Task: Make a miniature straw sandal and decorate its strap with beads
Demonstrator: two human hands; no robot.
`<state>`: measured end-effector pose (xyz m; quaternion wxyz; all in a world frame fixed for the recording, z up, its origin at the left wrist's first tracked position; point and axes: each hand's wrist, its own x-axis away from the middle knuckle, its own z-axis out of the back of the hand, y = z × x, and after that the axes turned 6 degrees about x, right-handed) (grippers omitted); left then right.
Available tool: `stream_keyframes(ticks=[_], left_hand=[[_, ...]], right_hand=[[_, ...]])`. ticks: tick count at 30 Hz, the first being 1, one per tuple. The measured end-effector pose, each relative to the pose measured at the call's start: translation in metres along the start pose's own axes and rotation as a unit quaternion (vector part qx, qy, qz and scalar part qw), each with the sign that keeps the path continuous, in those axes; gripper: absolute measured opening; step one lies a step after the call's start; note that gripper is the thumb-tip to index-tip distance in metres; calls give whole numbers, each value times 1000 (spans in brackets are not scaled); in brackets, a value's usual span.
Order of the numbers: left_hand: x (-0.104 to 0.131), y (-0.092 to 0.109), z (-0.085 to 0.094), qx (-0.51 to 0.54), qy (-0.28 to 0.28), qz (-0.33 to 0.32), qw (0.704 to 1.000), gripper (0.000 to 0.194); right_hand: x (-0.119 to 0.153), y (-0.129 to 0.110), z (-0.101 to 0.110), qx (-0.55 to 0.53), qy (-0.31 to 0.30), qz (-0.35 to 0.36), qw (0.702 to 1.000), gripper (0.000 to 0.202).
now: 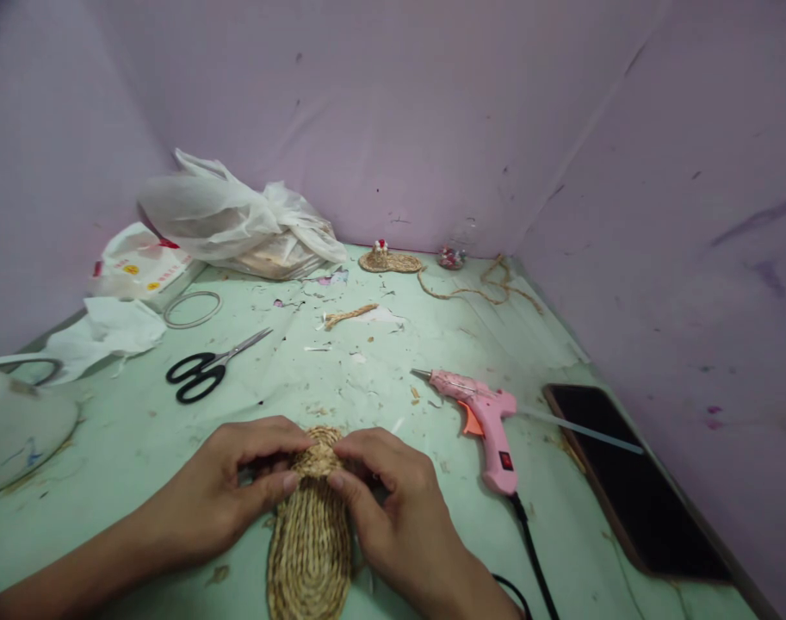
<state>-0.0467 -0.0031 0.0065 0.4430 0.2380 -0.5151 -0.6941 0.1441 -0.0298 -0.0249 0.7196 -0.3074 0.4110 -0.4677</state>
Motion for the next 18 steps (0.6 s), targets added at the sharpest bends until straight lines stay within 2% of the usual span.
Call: stream_keyframes(ticks=[18], left_hand=[[0,1,1,-4,-4,-23,1000,23]], right_hand=[[-2,-3,1,-2,-5,-2,1000,15]])
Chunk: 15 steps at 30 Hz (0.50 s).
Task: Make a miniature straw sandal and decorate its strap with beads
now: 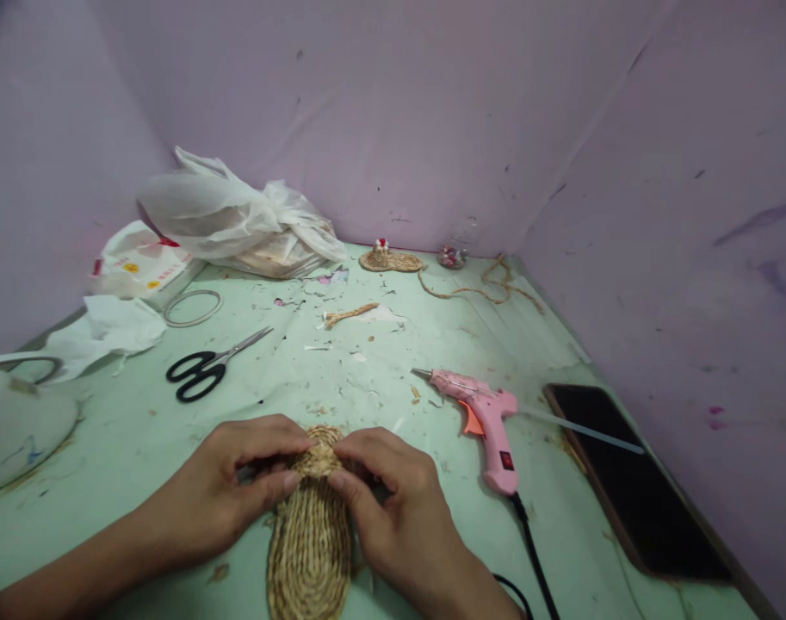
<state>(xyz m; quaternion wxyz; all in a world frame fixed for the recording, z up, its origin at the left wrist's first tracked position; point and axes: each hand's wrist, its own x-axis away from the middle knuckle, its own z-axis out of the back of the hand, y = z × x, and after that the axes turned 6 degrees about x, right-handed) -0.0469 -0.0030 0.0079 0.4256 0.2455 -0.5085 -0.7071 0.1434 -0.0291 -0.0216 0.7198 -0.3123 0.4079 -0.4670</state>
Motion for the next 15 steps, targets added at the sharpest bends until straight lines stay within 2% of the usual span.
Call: stream_keyframes(ticks=[15], left_hand=[[1,0,-1,3,1,-10,1000,24]], right_hand=[[0,-1,0,6,3,1,1000,15]])
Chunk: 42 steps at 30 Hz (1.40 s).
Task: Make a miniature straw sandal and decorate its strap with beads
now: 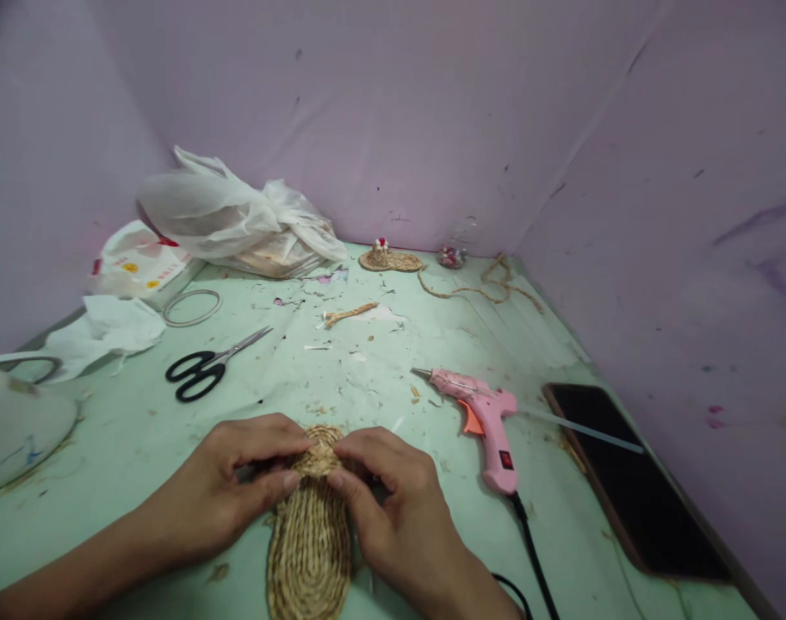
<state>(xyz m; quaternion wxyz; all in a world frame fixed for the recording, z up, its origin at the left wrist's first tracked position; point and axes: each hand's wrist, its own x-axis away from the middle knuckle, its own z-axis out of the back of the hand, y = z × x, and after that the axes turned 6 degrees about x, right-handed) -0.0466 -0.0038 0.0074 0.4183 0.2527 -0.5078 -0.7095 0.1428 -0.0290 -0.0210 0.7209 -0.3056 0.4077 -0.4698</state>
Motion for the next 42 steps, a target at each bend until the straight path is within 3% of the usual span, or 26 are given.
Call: stream_keyframes(ticks=[8,14,17,21,24,30,32,34,37,39,42], left_hand=[[-1,3,3,31,-19,68,997,26],[1,3,2,35,-16,74,997,31],[1,2,5,29,35,74,996,30],[1,1,19,49,189,78,978,27],[-1,-1,32,96,280,87,951,24],[-5,-6,48,240,322,20,915,7],[-3,-5,51,234,300,24,924,14],[1,-1,54,180,231,55,955,21],[7,6,53,46,17,120,992,23],[10,8,48,-29,-133,153,979,20],[13,7,37,-89,-243,195,946,15]], right_hand=[[4,-1,0,-15,-4,-21,1000,17],[2,-3,1,-16,-9,-23,1000,23],[0,-3,7,10,38,-24,999,20],[-1,-2,21,40,152,-51,986,13],[-2,-2,29,-6,214,-85,973,15],[-9,1,38,-152,242,-158,945,21],[-13,2,40,-161,216,-204,941,23],[-17,3,43,-143,166,-243,945,22],[-16,3,44,-118,50,-283,951,11],[-12,2,41,-101,-45,-298,948,6],[-3,-1,34,-84,-147,-299,939,10]])
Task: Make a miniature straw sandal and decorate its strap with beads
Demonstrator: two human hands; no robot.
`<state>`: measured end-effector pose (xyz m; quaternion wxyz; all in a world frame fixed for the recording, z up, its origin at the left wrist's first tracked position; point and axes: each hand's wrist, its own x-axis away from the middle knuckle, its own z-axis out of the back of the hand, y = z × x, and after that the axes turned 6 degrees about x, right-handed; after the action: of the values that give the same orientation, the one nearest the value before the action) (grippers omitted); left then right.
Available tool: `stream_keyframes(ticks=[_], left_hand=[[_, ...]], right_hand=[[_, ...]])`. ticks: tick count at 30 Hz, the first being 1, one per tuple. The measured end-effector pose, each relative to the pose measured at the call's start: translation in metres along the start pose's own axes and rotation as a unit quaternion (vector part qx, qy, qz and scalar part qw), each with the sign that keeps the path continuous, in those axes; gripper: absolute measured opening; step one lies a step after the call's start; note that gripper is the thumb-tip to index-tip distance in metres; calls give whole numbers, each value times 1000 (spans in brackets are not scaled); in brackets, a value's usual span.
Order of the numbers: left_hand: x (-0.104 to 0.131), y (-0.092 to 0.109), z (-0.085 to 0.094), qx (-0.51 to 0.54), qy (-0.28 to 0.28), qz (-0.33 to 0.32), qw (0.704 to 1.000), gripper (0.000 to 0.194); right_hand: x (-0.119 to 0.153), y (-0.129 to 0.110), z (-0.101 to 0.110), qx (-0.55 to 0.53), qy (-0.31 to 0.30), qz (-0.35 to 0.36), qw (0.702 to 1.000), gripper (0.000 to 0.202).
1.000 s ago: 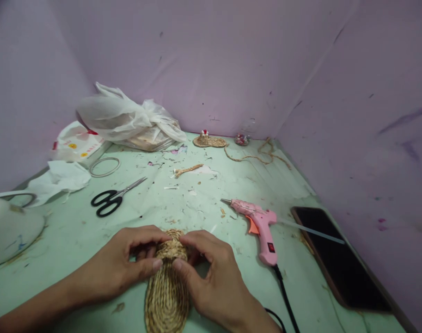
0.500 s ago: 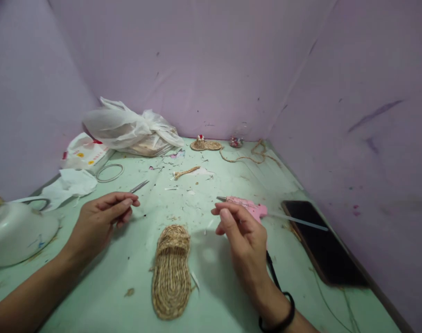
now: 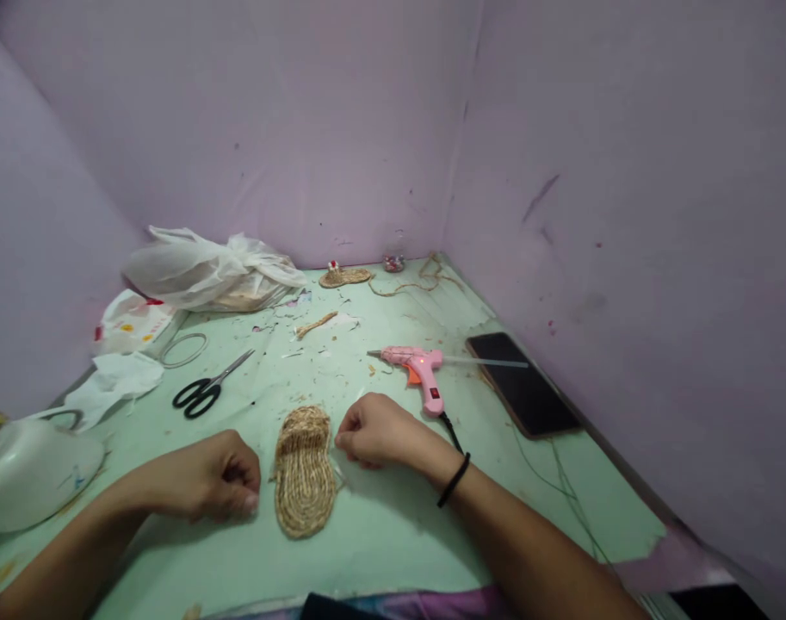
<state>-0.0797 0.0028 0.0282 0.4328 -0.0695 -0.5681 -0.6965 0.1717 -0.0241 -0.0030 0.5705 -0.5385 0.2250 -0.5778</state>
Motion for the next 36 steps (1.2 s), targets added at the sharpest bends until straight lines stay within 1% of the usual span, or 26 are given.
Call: stream_keyframes(ticks=[1,2,5,7,12,14,17,19,20,22,24,26,28,31,33,36], left_hand=[[-2,0,-4,-3,-10,14,1000,15],[-4,0,-7,3,-9,27,1000,15],[-9,0,-15,31,15,44,998,21],[-11,0,-18,50,27,33,998,25],[-13,-2,-18,122,18,-5,992,33],[-14,-2,-17,144,45,-7,989,36],[-16,-3,-14,184,132,-13,974,34],[-17,-3,-12,214,182,-26,959,31],[-17,-4,-12,228,194,-36,953,30],[-19,-4,-14,257,196,-55,945,30],[-20,-3,-19,273,188,-75,941,31],[-23,-1,-25,277,187,-89,938,34],[-26,1,-31,277,202,-95,935,36],[-32,2,-38,264,229,-83,933,34],[-34,2,-42,243,230,-69,940,32],[-32,1,-48,200,189,-60,960,27]], right_hand=[[1,1,-3,6,-17,-1,1000,8],[2,1,-6,7,-30,-1,1000,7],[1,1,-14,-13,-43,-4,999,8],[-1,1,-19,-44,-29,2,999,15],[-8,5,-31,-149,36,32,988,34],[-9,6,-33,-203,57,30,977,38],[-10,4,-29,-287,66,30,955,44],[-9,1,-24,-328,57,34,942,49],[-9,-1,-22,-342,49,37,938,50],[-9,-3,-20,-360,30,44,932,47],[-9,-4,-20,-364,18,49,930,45],[-9,-3,-23,-359,22,54,932,47],[-9,-1,-26,-344,38,60,936,50],[-12,4,-31,-297,67,69,950,54],[-17,7,-34,-251,96,76,960,57],[-24,9,-33,-161,170,91,968,57]])
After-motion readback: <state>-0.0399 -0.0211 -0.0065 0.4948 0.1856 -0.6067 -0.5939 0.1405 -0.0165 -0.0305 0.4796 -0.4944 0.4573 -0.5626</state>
